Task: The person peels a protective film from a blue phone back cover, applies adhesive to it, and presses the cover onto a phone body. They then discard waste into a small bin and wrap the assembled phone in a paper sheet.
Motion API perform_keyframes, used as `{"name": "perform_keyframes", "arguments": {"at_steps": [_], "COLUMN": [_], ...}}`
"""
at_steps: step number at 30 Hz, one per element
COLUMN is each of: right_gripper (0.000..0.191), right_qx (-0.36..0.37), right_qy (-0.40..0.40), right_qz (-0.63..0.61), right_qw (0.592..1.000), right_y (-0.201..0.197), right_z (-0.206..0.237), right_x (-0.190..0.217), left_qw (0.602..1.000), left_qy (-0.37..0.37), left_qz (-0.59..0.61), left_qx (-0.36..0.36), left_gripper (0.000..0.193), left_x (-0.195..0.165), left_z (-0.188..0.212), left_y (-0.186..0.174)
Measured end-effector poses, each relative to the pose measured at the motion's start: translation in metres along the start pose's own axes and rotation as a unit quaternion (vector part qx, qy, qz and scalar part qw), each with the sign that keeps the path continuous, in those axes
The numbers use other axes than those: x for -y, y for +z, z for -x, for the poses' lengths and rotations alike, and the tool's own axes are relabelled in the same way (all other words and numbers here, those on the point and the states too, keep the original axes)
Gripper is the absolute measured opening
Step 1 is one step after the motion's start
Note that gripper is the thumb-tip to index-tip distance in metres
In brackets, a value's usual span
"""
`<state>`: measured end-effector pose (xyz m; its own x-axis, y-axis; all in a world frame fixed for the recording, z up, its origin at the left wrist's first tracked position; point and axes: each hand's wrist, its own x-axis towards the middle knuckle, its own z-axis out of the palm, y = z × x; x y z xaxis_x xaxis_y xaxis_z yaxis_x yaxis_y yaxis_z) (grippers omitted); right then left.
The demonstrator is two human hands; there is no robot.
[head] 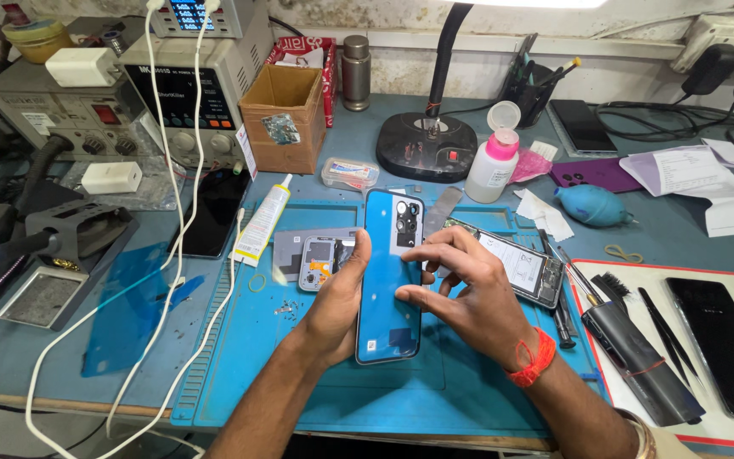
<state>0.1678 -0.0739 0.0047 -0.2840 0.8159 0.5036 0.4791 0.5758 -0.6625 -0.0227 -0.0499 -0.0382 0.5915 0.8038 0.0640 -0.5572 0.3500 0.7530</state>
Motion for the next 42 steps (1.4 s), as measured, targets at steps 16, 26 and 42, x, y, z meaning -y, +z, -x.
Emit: {"name": "perform_keyframes", "arguments": {"at_steps": [16,26,42], "right_gripper": [0.016,0.016,0.013], "right_qx": [0.022,0.012,0.071], "right_qy": [-0.052,-0.038,0.042], "right_qz": [0.030,-0.023,-0.014], "right_qw": [0.998,0.999,0.996], "right_y": [-0.007,-0.011,0.012], "right_z": [0.000,-0.002,0.001], "right_x": [-0.007,-0.011,-0.008], "left_qw": [0.999,0.991,0.907], "left_qy": [0.029,0.007,0.301], "left_qz": [-0.025,-0.108,-0.121], "left_qx": [0.001,-0.081,-0.269], "left_gripper": [0.068,0.049,0.051], "left_x": [0.002,-0.013,0.013], "left_z": [0.000,0.005,-0.017], "left_y": [0.009,0.016,0.027]}}
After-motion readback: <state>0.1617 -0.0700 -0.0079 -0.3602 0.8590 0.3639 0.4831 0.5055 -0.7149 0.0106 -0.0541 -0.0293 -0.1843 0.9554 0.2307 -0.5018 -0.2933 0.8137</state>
